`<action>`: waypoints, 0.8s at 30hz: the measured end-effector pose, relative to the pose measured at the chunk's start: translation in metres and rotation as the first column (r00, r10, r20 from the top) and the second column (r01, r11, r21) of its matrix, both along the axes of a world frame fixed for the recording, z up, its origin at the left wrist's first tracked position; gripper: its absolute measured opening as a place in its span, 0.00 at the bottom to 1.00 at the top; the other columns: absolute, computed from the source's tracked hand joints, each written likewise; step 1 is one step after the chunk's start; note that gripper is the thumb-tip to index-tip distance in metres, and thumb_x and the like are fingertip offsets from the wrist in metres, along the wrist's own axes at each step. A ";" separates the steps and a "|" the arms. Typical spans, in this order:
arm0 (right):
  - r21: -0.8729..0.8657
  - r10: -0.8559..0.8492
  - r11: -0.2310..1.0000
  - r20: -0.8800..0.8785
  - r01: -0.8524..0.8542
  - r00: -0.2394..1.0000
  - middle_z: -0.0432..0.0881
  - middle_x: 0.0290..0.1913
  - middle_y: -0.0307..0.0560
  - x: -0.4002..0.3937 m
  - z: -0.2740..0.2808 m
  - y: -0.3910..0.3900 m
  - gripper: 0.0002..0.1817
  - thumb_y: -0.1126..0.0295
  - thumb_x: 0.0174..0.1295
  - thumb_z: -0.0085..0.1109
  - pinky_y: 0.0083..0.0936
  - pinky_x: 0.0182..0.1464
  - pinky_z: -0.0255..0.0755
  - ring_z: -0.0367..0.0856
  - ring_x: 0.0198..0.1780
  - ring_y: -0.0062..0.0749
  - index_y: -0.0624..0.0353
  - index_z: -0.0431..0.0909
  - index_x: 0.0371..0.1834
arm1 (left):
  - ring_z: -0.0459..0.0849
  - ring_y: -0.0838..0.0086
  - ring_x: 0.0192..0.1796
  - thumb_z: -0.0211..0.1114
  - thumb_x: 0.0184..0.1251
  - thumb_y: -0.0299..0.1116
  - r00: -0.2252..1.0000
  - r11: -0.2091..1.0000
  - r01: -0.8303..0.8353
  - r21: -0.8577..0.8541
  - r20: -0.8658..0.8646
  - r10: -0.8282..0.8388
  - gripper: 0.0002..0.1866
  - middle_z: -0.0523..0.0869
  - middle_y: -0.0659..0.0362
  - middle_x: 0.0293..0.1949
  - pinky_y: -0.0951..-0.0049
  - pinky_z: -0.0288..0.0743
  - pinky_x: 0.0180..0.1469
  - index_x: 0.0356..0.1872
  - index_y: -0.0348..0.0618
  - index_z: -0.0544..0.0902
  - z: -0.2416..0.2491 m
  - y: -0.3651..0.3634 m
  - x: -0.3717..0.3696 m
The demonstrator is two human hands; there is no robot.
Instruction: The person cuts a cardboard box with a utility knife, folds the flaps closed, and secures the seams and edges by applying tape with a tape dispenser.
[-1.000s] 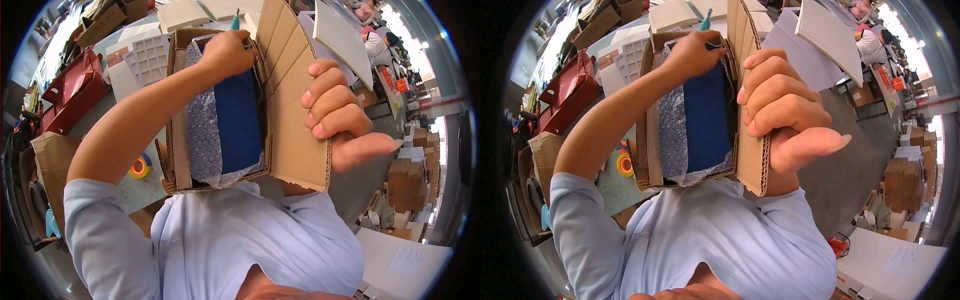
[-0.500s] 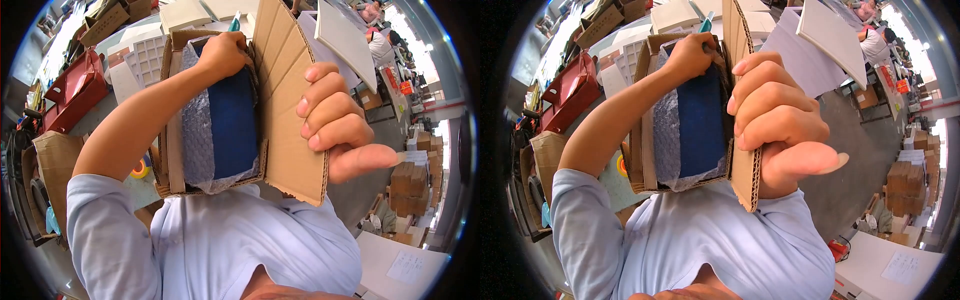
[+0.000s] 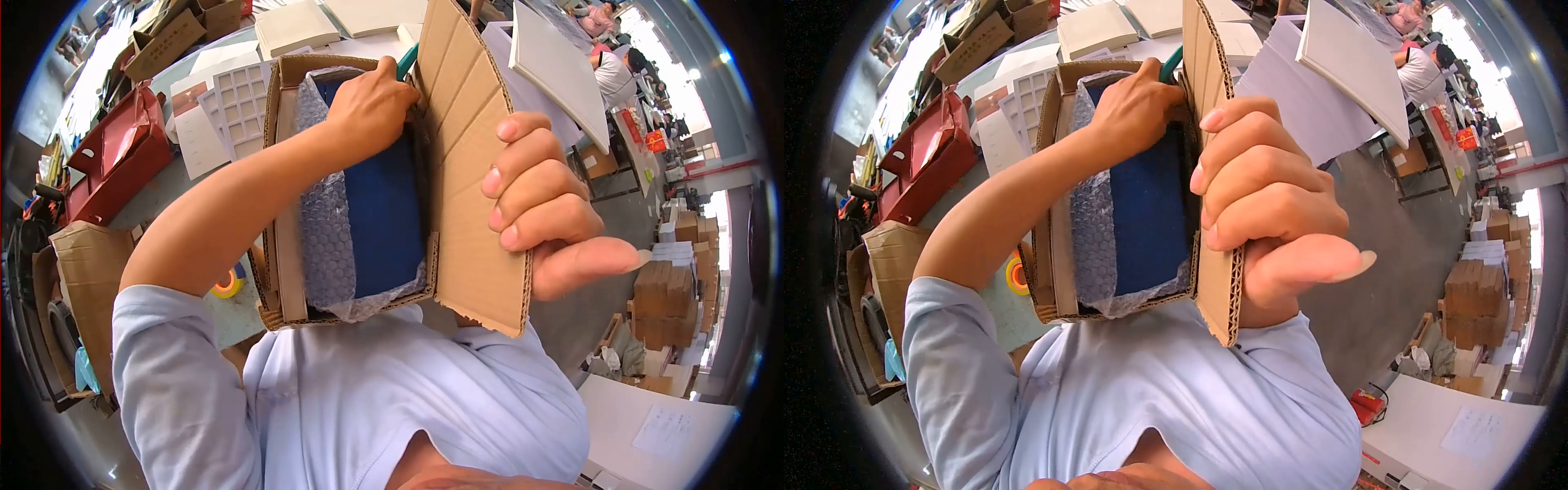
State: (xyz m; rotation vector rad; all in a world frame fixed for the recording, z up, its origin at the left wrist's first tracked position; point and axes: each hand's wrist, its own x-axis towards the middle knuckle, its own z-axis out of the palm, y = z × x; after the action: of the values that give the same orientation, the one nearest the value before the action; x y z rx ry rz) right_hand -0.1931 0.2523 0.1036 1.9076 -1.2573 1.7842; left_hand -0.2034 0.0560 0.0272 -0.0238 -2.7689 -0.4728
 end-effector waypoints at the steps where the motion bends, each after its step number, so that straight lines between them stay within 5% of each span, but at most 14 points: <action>1: 0.000 0.000 1.000 0.000 0.000 1.000 0.75 0.23 0.38 -0.001 0.000 0.001 0.45 0.36 0.78 0.05 0.49 0.60 0.64 0.72 0.31 0.33 0.52 0.71 0.23 | 0.85 0.49 0.49 0.69 0.64 0.33 0.999 1.000 0.007 0.016 -0.039 -0.006 0.05 0.78 0.44 0.49 0.51 0.79 0.48 0.39 0.48 0.89 -0.003 -0.001 0.000; 5: 0.009 0.011 1.000 0.001 -0.011 1.000 0.76 0.23 0.38 0.000 0.001 0.003 0.45 0.36 0.78 0.05 0.49 0.60 0.64 0.73 0.31 0.33 0.52 0.72 0.23 | 0.84 0.47 0.48 0.68 0.65 0.32 0.996 0.998 0.019 0.055 -0.089 -0.014 0.05 0.78 0.44 0.49 0.51 0.80 0.48 0.38 0.47 0.89 -0.007 0.001 0.007; 14: 0.016 -0.002 1.000 0.006 0.001 1.000 0.76 0.23 0.38 -0.001 0.002 0.003 0.45 0.36 0.78 0.05 0.50 0.61 0.64 0.73 0.32 0.33 0.52 0.72 0.23 | 0.84 0.47 0.43 0.67 0.64 0.31 0.985 0.985 -0.113 0.127 0.146 0.094 0.06 0.79 0.46 0.41 0.51 0.78 0.46 0.33 0.39 0.87 0.029 0.013 0.067; 17: 0.029 0.002 1.000 0.001 -0.002 1.000 0.76 0.24 0.39 0.000 0.001 0.001 0.45 0.36 0.78 0.05 0.50 0.62 0.64 0.73 0.32 0.34 0.53 0.72 0.23 | 0.85 0.47 0.42 0.64 0.62 0.31 0.986 0.968 -0.143 0.207 0.118 0.121 0.07 0.81 0.45 0.42 0.50 0.79 0.47 0.30 0.40 0.88 0.062 0.000 0.102; 23: -0.005 0.011 1.000 -0.023 -0.011 1.000 0.75 0.21 0.41 -0.001 -0.002 -0.006 0.45 0.37 0.79 0.08 0.51 0.64 0.65 0.75 0.33 0.37 0.54 0.71 0.22 | 0.76 0.73 0.32 0.75 0.67 0.36 0.863 0.897 -0.388 0.210 -0.258 0.434 0.14 0.76 0.57 0.32 0.69 0.71 0.36 0.34 0.34 0.83 0.044 -0.076 0.174; 24: 0.010 -0.005 1.000 -0.029 0.006 1.000 0.75 0.21 0.41 -0.002 -0.001 -0.008 0.45 0.37 0.79 0.08 0.51 0.64 0.65 0.75 0.33 0.37 0.54 0.71 0.22 | 0.80 0.59 0.33 0.77 0.62 0.39 0.838 0.864 -0.442 0.242 -0.231 0.494 0.15 0.80 0.51 0.31 0.63 0.73 0.39 0.32 0.36 0.85 0.034 -0.090 0.190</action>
State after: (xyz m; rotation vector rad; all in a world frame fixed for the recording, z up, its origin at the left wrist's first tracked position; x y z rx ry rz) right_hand -0.1948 0.2443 0.1024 1.9262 -1.2634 1.7448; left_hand -0.0134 -0.0340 0.0607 0.5756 -2.3200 -0.5311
